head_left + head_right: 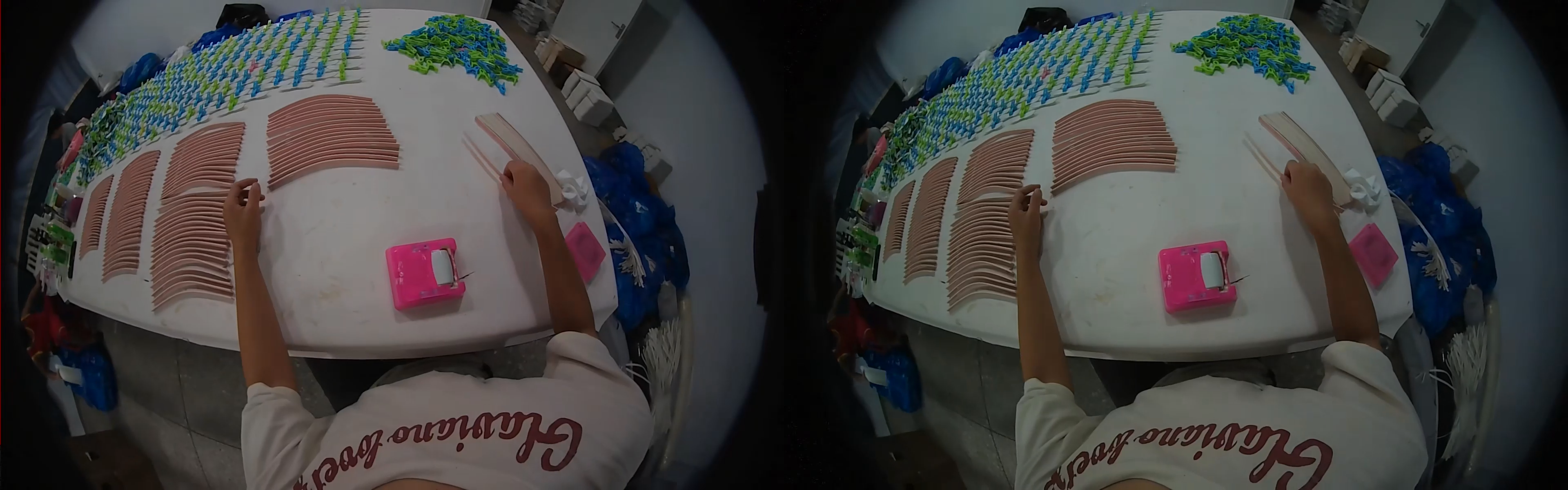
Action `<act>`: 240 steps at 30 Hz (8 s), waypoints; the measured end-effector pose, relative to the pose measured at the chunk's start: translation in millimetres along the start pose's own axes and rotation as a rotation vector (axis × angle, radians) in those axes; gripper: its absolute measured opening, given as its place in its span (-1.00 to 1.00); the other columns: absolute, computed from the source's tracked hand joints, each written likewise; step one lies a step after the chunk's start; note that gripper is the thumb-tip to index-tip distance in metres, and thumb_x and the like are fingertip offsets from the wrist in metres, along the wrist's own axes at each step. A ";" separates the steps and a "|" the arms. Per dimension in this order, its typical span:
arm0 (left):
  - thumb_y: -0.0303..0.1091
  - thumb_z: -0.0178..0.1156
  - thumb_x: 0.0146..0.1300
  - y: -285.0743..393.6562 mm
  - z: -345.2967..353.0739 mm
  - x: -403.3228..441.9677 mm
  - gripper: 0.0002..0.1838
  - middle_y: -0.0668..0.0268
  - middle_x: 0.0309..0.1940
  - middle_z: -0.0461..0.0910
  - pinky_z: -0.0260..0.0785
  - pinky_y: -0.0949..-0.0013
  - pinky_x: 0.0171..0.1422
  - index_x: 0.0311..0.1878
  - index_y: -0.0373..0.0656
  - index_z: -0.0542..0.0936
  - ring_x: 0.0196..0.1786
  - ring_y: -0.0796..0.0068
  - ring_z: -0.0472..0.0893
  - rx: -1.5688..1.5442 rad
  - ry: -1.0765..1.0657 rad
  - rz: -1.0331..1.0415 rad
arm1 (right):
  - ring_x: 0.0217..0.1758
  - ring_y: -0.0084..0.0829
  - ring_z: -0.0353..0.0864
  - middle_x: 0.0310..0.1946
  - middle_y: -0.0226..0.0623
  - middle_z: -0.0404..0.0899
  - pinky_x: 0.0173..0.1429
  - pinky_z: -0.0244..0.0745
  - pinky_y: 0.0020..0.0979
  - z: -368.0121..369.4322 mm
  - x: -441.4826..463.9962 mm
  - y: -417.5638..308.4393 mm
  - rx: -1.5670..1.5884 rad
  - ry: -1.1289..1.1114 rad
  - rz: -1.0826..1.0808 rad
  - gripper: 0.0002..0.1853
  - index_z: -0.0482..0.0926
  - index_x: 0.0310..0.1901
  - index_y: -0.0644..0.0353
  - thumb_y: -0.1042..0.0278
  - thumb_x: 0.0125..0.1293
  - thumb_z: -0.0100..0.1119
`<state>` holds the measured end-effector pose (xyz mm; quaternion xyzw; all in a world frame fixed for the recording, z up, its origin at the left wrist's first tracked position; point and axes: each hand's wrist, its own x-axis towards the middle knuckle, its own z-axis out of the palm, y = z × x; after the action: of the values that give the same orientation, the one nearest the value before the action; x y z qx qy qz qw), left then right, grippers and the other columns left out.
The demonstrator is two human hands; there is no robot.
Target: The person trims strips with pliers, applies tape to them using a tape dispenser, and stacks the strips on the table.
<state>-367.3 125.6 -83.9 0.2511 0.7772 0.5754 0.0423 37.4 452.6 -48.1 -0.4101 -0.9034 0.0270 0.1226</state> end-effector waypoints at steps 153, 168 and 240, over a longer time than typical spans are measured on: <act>-0.66 0.36 0.12 200.6 68.3 -241.7 -0.66 0.10 -0.20 0.65 0.58 0.26 -0.13 -0.09 -0.18 0.47 -0.18 0.11 0.66 -1.147 -0.041 0.697 | -0.16 -0.46 0.70 -0.12 -0.13 0.67 -0.19 0.67 -0.49 -126.8 -142.5 -55.4 1.911 0.910 -0.113 -0.61 0.40 0.21 0.17 0.36 0.41 0.20; -0.71 0.26 0.20 181.1 41.0 -235.9 -0.76 0.08 -0.26 0.65 0.54 0.34 -0.13 -0.13 -0.21 0.50 -0.20 0.30 0.65 -1.253 0.046 0.440 | -0.22 -0.47 0.68 -0.14 -0.08 0.66 -0.20 0.62 -0.51 -134.5 -142.0 -97.7 1.591 0.970 -0.152 -0.59 0.40 0.21 0.21 0.48 0.36 0.23; -0.41 0.32 0.11 147.1 170.2 -217.3 -0.94 0.35 -0.30 0.53 0.49 0.30 -0.19 -0.33 -0.10 0.67 -0.17 0.37 0.54 0.319 -0.402 0.767 | -0.30 -0.34 0.51 -0.40 -0.29 0.48 -0.20 0.50 -0.30 -141.9 -127.8 68.8 -0.225 -0.153 -0.486 -0.50 0.65 0.06 -0.04 0.69 0.09 0.23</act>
<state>-67.6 210.0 -54.6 0.6304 0.6834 0.3626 -0.0631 203.5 395.3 53.6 -0.1893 -0.9792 -0.0729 0.0104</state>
